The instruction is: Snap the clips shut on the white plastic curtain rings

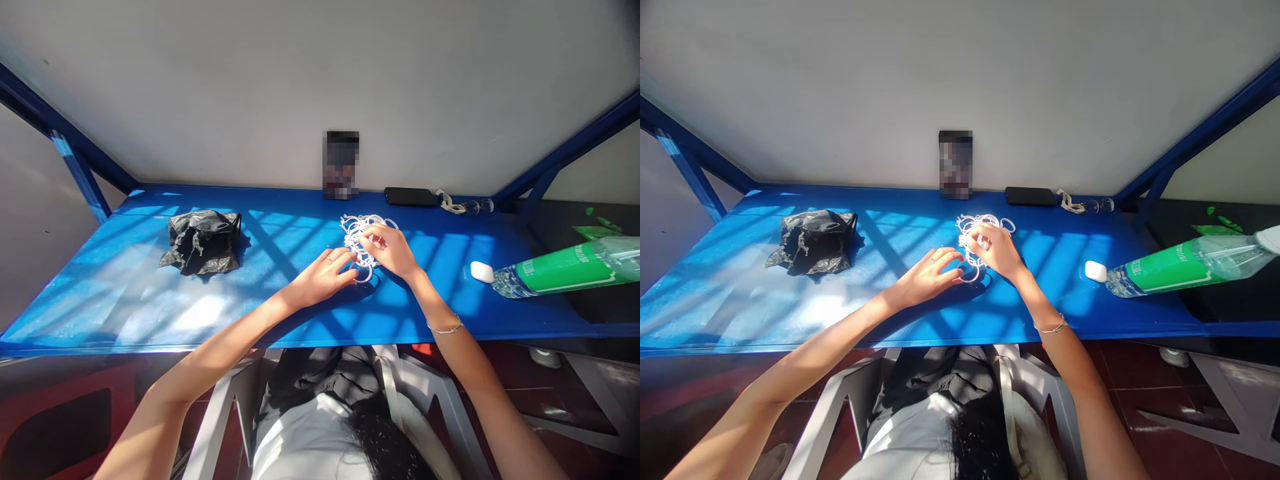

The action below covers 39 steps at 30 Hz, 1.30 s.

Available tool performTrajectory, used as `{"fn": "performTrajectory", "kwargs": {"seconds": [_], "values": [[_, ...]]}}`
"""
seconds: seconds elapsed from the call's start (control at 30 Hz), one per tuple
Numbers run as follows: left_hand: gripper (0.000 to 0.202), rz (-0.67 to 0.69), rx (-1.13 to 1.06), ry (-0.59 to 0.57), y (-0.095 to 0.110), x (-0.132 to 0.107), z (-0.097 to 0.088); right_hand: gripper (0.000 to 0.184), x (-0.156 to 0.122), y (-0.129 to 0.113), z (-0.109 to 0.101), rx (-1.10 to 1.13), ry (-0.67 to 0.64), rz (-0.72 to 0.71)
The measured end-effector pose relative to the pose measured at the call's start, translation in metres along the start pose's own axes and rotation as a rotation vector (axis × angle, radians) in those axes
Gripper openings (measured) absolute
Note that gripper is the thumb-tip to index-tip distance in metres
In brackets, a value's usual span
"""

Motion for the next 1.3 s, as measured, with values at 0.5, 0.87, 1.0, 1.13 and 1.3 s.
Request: {"fn": "performTrajectory", "kwargs": {"seconds": [0.5, 0.87, 1.0, 1.13, 1.3], "values": [[0.013, -0.304, -0.274, 0.083, -0.011, 0.003, -0.014, 0.045, -0.002, -0.015, 0.015, 0.609, -0.218, 0.286], [0.039, -0.78, -1.544, -0.058, -0.01, 0.011, -0.023, 0.049, -0.013, -0.016, 0.044, 0.945, -0.305, 0.421], [0.034, -0.873, -1.765, -0.016, -0.006, 0.015, -0.025, 0.051, -0.016, -0.014, 0.051, 1.078, -0.357, 0.422], [0.029, -0.91, -1.897, -0.001, -0.004, 0.017, -0.025, 0.056, -0.015, -0.012, 0.054, 1.146, -0.329, 0.426], [0.022, -0.952, -1.945, 0.06, -0.011, 0.015, -0.024, 0.054, -0.013, -0.014, 0.05, 1.17, -0.3, 0.361]]}}
Point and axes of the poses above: each hand's wrist, its own x-axis towards the middle knuckle, its own z-axis out of the palm, y = z × x, the point moved 1 cm from there along x, towards the middle knuckle, and after that the axes turned 12 degrees about x, right-handed, at the moved point
